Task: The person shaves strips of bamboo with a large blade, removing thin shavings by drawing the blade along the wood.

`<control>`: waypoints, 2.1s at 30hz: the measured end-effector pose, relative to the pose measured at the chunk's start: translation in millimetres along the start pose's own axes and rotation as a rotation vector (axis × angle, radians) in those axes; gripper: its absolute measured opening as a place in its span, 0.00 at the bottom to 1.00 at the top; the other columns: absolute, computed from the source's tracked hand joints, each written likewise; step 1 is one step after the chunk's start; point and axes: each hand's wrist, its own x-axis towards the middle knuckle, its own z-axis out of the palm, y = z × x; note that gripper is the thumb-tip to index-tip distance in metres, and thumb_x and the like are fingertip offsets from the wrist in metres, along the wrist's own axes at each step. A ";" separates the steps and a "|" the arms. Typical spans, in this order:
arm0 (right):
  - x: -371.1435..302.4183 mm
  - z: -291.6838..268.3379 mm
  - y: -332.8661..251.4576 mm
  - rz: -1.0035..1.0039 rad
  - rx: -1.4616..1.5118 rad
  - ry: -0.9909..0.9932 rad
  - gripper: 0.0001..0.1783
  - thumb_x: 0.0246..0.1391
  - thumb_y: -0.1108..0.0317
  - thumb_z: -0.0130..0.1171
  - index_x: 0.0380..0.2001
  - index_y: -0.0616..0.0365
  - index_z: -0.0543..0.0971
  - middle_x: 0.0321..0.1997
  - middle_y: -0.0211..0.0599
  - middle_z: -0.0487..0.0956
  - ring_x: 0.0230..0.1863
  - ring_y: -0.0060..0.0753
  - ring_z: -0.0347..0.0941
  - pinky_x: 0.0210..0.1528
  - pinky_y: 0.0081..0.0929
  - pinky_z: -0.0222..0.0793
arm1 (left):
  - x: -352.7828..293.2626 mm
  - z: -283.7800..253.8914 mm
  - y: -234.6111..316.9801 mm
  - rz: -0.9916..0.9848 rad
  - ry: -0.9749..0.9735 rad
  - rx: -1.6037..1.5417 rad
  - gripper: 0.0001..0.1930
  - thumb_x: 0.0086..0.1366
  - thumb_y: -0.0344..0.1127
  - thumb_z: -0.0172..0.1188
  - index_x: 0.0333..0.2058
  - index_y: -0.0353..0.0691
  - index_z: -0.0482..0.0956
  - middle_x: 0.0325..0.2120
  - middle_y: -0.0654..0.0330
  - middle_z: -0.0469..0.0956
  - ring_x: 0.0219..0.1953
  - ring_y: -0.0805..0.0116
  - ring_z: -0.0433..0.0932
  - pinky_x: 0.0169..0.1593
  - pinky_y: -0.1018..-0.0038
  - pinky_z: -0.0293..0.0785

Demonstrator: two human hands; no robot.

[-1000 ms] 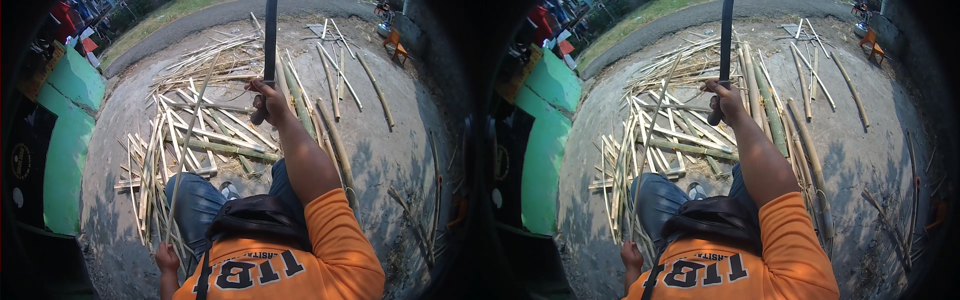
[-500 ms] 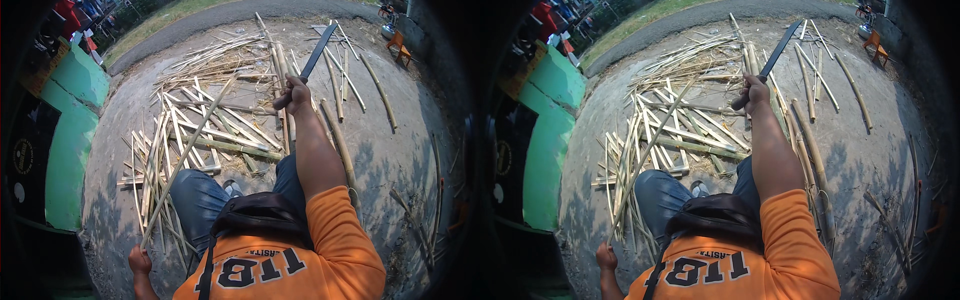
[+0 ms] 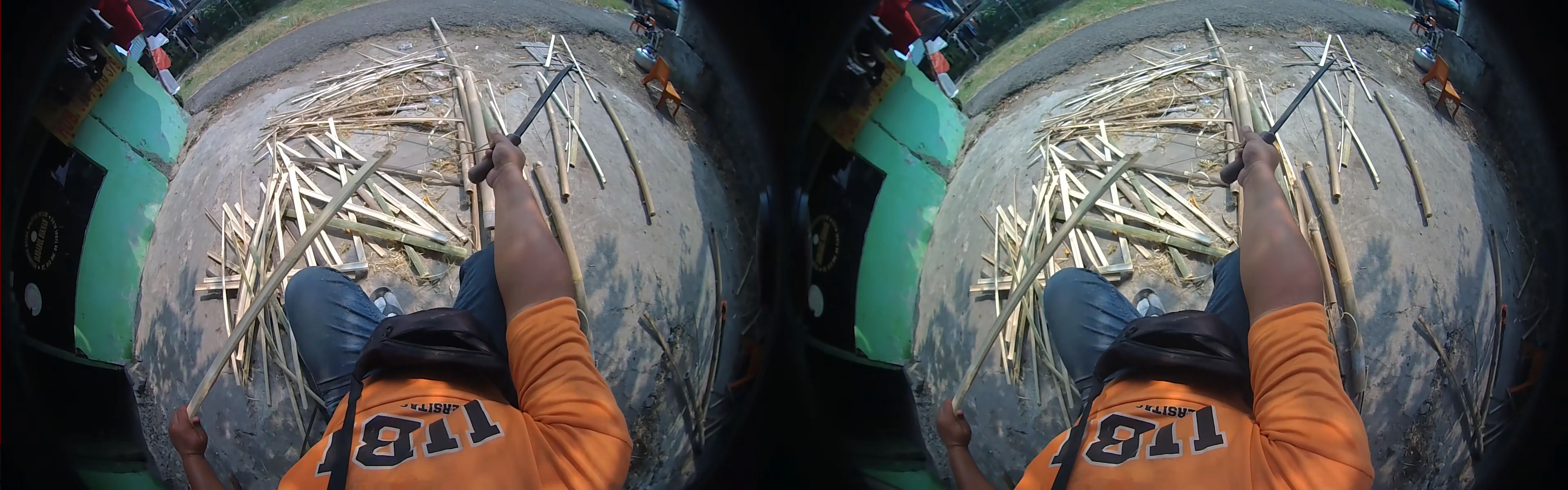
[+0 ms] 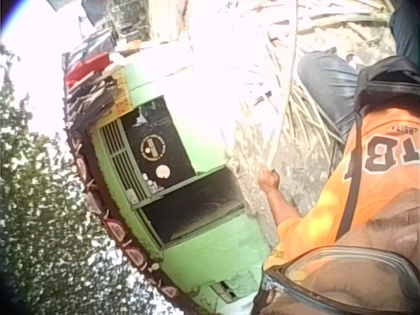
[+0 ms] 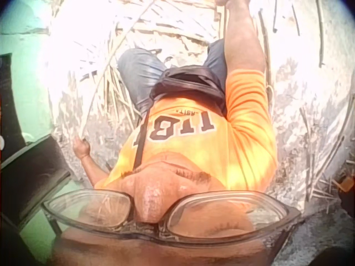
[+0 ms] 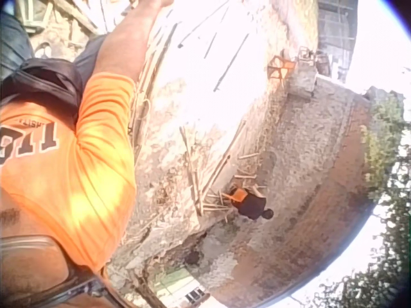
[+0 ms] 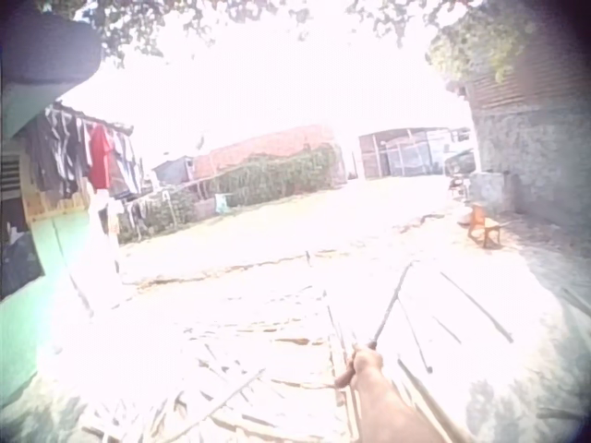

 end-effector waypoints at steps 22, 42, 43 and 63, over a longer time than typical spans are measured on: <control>24.4 -31.4 2.1 -0.150 -0.458 0.500 0.21 0.59 0.56 0.70 0.46 0.62 0.82 0.52 0.48 0.85 0.48 0.49 0.84 0.53 0.44 0.78 | -114.3 -67.9 -87.5 -0.415 -0.041 0.169 0.12 0.74 0.39 0.53 0.43 0.34 0.76 0.34 0.39 0.77 0.40 0.31 0.75 0.42 0.44 0.68; 3.7 -41.3 3.2 -0.363 -1.377 0.031 0.31 0.56 0.41 0.69 0.53 0.52 0.85 0.52 0.50 0.86 0.58 0.49 0.82 0.60 0.41 0.76 | 39.9 91.0 244.8 -0.162 -0.092 -0.978 0.25 0.80 0.52 0.45 0.35 0.34 0.78 0.21 0.49 0.76 0.26 0.51 0.79 0.32 0.62 0.71; 2.4 -37.8 2.1 -0.347 -1.382 0.022 0.31 0.55 0.41 0.69 0.51 0.55 0.86 0.52 0.51 0.86 0.57 0.50 0.82 0.59 0.42 0.77 | 42.4 96.2 247.6 -0.177 -0.124 -1.030 0.27 0.80 0.54 0.45 0.35 0.35 0.78 0.21 0.53 0.76 0.25 0.61 0.77 0.32 0.65 0.70; 7.5 -10.0 18.9 -0.543 -0.821 -0.111 0.25 0.52 0.48 0.72 0.37 0.63 0.86 0.36 0.46 0.88 0.39 0.45 0.85 0.46 0.39 0.77 | 51.1 129.4 270.4 -0.358 -0.418 -1.358 0.30 0.79 0.63 0.44 0.36 0.39 0.77 0.20 0.70 0.67 0.23 0.81 0.65 0.28 0.77 0.61</control>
